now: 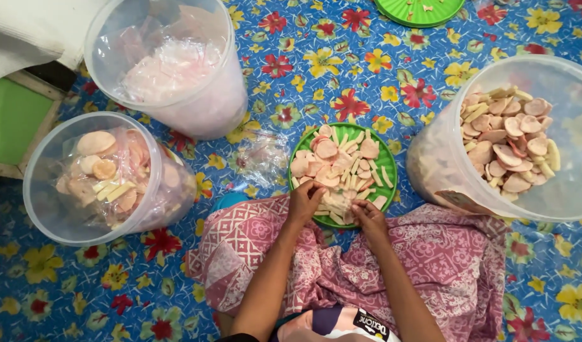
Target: Sorting and arranging sliced food items on a plate
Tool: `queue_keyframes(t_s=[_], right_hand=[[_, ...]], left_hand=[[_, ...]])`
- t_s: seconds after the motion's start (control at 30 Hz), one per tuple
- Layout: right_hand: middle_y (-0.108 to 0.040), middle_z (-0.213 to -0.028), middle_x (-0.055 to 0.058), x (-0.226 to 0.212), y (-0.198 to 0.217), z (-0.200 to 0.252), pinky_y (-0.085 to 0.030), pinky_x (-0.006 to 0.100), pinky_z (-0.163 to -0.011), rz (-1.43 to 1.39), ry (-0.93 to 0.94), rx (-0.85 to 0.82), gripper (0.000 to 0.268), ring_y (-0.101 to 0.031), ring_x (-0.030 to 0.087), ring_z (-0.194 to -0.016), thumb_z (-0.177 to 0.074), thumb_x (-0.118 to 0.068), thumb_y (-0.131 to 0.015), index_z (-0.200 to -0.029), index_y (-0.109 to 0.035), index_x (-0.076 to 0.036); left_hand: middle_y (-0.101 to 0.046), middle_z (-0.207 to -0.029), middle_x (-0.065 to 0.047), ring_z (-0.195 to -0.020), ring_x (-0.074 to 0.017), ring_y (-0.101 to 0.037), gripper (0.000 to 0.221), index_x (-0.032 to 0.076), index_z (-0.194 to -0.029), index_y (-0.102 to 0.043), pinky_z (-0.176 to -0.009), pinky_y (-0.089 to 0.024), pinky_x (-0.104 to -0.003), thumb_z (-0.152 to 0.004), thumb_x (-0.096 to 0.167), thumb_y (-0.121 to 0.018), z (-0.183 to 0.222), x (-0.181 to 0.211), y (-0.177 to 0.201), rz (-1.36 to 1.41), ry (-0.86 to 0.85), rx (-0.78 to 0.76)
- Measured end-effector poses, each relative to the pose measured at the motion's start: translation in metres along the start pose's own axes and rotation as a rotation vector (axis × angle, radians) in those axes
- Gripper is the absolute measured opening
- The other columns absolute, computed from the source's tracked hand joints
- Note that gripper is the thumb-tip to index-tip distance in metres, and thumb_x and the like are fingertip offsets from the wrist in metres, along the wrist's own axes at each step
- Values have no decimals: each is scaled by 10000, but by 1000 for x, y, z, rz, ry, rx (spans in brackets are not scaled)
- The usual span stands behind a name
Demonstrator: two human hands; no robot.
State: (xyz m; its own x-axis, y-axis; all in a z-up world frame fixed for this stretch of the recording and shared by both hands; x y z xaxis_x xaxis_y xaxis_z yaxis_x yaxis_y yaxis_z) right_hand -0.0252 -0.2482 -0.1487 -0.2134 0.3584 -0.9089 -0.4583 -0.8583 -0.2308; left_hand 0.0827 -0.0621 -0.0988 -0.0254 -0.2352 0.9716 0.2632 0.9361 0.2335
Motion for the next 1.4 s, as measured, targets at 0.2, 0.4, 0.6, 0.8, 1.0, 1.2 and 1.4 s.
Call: queue_keyframes(t_s=[0.2, 0.4, 0.6, 0.8, 1.0, 1.2, 1.4], right_hand=[[-639, -775, 95, 7, -3, -2, -502, 184, -520, 35, -33, -1, 222, -617, 128, -644, -824, -104, -667, -1022, -619, -14], [-602, -746, 94, 3, -5, 2, -540, 226, -552, 31, -23, 7, 178, -627, 159, -648, -823, -92, -665, -975, -612, -15], [-592, -763, 62, 10, -7, 1, -530, 226, -560, 150, 54, -74, 124, -606, 128, -634, -825, -57, -644, -944, -620, -36], [-616, -801, 11, 5, -24, 6, -520, 206, -613, 224, 87, -162, 106, -614, 79, -665, -826, -61, -644, -926, -619, -87], [-637, -815, 6, 10, -23, 4, -519, 196, -632, 261, 96, -166, 94, -621, 73, -679, -816, -74, -671, -899, -632, -96], [-633, -838, 16, 16, -17, 2, -527, 213, -644, 229, 93, -138, 99, -632, 87, -684, -819, -93, -675, -900, -620, -85], [-624, -857, 53, 9, -1, -1, -530, 225, -622, 233, 191, -45, 129, -628, 118, -664, -827, -110, -677, -917, -594, -70]], left_hand=[[-564, -909, -86, -855, -290, -611, 280, 107, -1016, -616, -734, -513, -354, -743, 97, -677, 5, 44, 15, -230, -305, 197], [-559, -809, -10, -681, -219, -629, 119, 146, -891, -630, -600, -528, -308, -792, 177, -687, 19, 56, -12, -303, -446, 70], [-580, -732, -83, -680, -293, -636, 168, 96, -849, -646, -593, -524, -362, -781, 238, -706, 35, 67, -35, -289, -437, -151], [-554, -693, -58, -651, -286, -624, 198, 122, -811, -623, -584, -511, -360, -745, 278, -727, 33, 55, -34, -300, -418, -130], [-582, -667, -88, -639, -301, -631, 128, 114, -789, -635, -571, -515, -358, -756, 217, -703, 36, 65, -37, -272, -423, -181], [-548, -643, -62, -623, -283, -621, 126, 147, -740, -594, -555, -509, -356, -756, 240, -677, 34, 51, -42, -361, -442, -169], [-529, -614, -27, -594, -244, -615, 130, 167, -694, -569, -525, -500, -319, -746, 238, -665, 43, 67, -39, -391, -483, -149]])
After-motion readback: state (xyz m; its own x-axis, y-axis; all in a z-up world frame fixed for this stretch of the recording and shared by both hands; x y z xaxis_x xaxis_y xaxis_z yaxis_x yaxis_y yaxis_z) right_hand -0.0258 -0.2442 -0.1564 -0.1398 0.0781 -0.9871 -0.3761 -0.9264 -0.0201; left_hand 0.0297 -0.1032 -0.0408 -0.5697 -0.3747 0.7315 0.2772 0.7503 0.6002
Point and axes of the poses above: each hand's wrist, its own z-axis away from the middle knuckle, its own y-axis out of the back of the hand, x = y × z, the point moved 9 cm from there along -z, towards the middle knuckle
